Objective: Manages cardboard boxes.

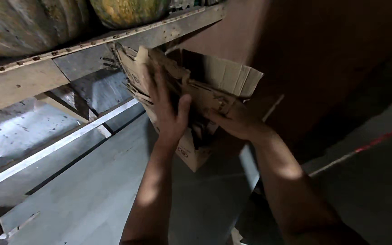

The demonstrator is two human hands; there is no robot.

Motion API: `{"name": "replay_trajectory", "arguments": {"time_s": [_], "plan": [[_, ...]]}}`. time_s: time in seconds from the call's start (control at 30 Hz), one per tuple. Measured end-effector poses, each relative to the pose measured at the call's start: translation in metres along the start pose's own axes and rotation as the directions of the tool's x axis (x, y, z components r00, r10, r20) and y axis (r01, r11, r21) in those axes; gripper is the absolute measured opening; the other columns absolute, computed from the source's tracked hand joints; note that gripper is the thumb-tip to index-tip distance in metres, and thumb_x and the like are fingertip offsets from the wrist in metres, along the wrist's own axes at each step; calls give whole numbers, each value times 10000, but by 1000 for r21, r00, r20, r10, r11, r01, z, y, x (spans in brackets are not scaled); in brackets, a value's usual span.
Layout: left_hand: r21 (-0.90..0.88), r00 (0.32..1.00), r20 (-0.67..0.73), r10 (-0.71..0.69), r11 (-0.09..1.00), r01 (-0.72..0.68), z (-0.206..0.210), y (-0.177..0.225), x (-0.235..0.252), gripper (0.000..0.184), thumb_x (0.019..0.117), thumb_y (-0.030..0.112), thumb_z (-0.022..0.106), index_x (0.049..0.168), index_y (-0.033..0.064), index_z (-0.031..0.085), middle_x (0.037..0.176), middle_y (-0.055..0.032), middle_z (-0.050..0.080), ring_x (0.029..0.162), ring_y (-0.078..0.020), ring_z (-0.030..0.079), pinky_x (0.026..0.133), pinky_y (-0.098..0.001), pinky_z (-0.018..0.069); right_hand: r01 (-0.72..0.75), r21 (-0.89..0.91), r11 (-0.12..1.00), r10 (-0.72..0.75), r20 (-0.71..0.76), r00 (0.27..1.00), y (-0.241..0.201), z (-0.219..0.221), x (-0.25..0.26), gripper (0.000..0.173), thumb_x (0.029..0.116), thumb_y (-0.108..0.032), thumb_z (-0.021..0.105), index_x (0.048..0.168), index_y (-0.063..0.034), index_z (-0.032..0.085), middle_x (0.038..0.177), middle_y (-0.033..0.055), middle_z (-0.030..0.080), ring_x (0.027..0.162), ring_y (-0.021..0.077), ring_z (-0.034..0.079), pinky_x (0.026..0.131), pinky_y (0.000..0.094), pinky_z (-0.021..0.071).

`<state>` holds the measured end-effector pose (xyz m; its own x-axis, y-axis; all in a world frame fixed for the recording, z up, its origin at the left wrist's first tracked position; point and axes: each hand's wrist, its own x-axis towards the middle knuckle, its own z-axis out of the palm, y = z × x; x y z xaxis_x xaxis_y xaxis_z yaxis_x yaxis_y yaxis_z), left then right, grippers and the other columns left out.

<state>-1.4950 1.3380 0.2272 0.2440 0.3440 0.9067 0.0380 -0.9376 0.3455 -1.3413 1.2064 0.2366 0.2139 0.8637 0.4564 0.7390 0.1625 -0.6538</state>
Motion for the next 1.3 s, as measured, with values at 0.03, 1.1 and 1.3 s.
{"name": "replay_trajectory", "arguments": {"time_s": [0.03, 1.1, 1.3], "plan": [[100, 998, 51, -20, 995, 15, 4, 0, 5, 833, 1026, 598, 441, 1618, 43, 249, 1696, -248, 41, 1568, -412, 78, 1253, -590, 142, -18, 39, 999, 16, 43, 999, 2, 1, 2, 411, 1041, -399, 571, 1362, -144, 597, 1139, 30, 704, 1012, 77, 675, 891, 346, 573], [692, 351, 689, -634, 719, -62, 58, -8, 90, 429, 1080, 300, 467, 1353, -5, 596, 1357, -293, 581, 1270, -502, 544, 952, -730, 434, 9, -215, 977, -66, -257, 964, 88, 49, 24, 745, 999, -533, 551, 1610, -159, 346, 1690, 118, 257, 1521, 338, 321, 1182, 635, 299], [268, 996, -42, -76, 960, 85, 5, 6, 22, 354, 1092, 264, 455, 1333, 53, 605, 1287, -141, 643, 1183, -257, 616, 1005, -468, 496, -110, -336, 935, 50, -184, 982, 86, 50, 37, 860, 949, -665, 547, 1606, -147, 347, 1674, 177, 255, 1521, 414, 278, 1175, 679, 269]]}}
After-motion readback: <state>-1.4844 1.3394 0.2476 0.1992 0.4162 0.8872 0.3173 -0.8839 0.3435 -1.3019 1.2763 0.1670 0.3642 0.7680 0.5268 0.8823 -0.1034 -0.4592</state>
